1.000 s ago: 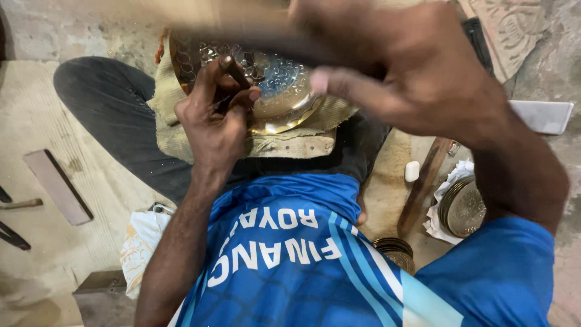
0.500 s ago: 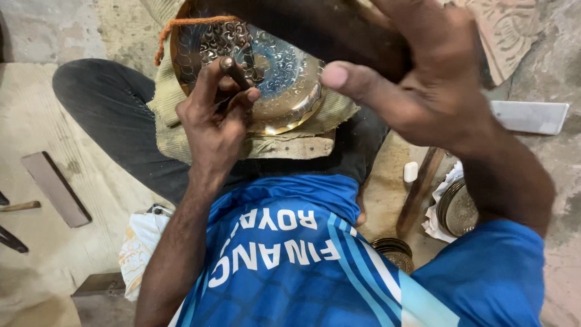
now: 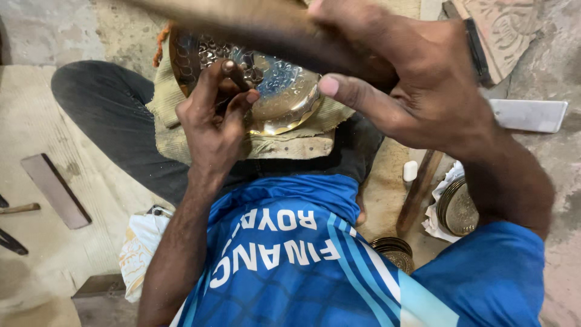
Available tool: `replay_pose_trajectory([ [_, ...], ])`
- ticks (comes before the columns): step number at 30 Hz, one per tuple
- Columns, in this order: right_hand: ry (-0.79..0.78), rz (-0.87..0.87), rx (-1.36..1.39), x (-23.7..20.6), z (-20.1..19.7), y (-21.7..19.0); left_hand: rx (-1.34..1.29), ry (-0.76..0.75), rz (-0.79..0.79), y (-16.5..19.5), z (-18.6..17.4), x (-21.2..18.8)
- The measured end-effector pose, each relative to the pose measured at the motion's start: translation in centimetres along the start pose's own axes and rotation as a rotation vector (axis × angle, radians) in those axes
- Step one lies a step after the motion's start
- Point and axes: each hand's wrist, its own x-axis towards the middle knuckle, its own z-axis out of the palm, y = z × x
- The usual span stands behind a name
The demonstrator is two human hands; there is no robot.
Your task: The person sits on the floor and uses a wooden mallet to repeatedly strike a metal chisel placed on a brass plate, creating a decorative pattern. The plate rests on a cloth on the floor, and the person adjusts the chisel position between strikes.
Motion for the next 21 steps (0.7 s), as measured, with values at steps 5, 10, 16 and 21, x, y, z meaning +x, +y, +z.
replay_pose_trajectory([
  [5, -0.112, 0.049, -0.166, -2.3, -0.2, -0.9, -0.067, 0.020, 0.015, 1.8, 1.2, -1.5],
  [10, -0.089, 0.034, -0.148, -4.9, -0.5, -2.4, -0.047, -0.024, -0.001, 3.0, 1.5, -3.8],
  [16, -0.034, 0.006, -0.087, -5.8, -0.9, -5.1, -0.133, -0.028, 0.034, 4.9, 0.4, -5.3],
  [21, -0.082, 0.049, -0.093, -6.1, -1.3, -6.1, -0.198, -0.064, -0.066, 5.8, -0.3, -6.0],
])
